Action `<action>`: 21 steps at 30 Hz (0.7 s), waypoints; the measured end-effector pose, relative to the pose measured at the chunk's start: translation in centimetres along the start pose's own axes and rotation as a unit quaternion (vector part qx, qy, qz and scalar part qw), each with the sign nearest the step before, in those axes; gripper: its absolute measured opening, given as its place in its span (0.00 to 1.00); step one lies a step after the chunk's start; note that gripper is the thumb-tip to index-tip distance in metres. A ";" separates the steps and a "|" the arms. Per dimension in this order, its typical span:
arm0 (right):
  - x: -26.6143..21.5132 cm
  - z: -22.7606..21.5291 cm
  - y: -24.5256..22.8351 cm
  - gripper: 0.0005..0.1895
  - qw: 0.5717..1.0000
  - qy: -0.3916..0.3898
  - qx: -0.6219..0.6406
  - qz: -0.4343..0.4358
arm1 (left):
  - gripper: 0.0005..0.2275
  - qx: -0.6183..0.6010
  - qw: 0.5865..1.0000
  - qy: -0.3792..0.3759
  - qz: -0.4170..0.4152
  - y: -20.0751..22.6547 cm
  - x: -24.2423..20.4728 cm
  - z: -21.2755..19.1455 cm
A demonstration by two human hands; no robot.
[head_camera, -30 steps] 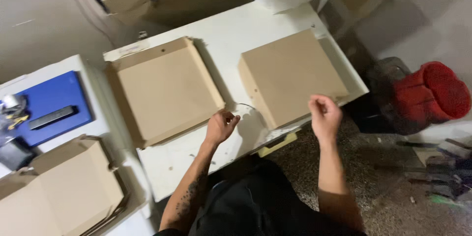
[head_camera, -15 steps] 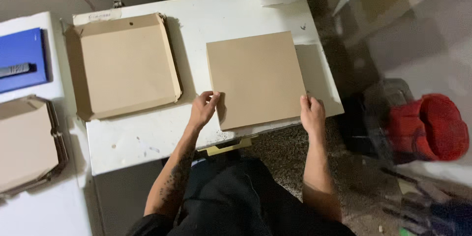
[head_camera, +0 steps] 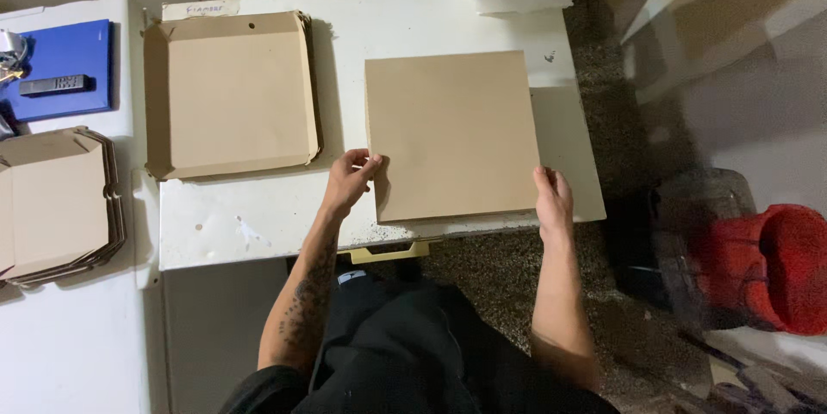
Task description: The person assembles flat cardboard boxes by folding the side flaps and tucking the tabs into slots to form the box shape. The person repeats this process for multiple boxes, stacking the finished ones on the table.
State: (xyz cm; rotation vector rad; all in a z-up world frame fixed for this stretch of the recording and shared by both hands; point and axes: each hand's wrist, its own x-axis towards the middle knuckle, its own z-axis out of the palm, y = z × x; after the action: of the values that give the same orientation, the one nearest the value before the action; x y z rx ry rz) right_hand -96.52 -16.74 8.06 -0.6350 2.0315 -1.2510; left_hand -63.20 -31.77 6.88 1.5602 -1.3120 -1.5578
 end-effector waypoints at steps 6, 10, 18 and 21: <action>1.8 -0.5 1.9 0.25 0.998 -0.041 0.040 -0.041 | 0.23 -0.037 0.999 -0.006 -0.007 -1.2 0.9 -0.3; 2.0 -0.4 1.5 0.20 0.996 -0.035 0.040 -0.075 | 0.24 -0.046 0.999 -0.008 -0.003 -0.9 0.9 -0.3; 1.2 -0.3 0.4 0.25 0.999 -0.036 -0.012 -0.020 | 0.24 -0.044 0.999 -0.015 -0.019 0.3 0.5 0.0; 2.2 -0.1 1.6 0.24 0.999 -0.004 0.020 -0.044 | 0.25 -0.063 0.998 -0.016 -0.014 -0.4 1.0 0.0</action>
State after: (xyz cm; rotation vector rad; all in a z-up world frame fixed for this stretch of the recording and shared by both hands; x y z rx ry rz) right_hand -98.16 -17.52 5.98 -0.7163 1.9851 -1.3340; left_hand -63.29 -32.53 6.12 1.4887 -1.1893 -1.6548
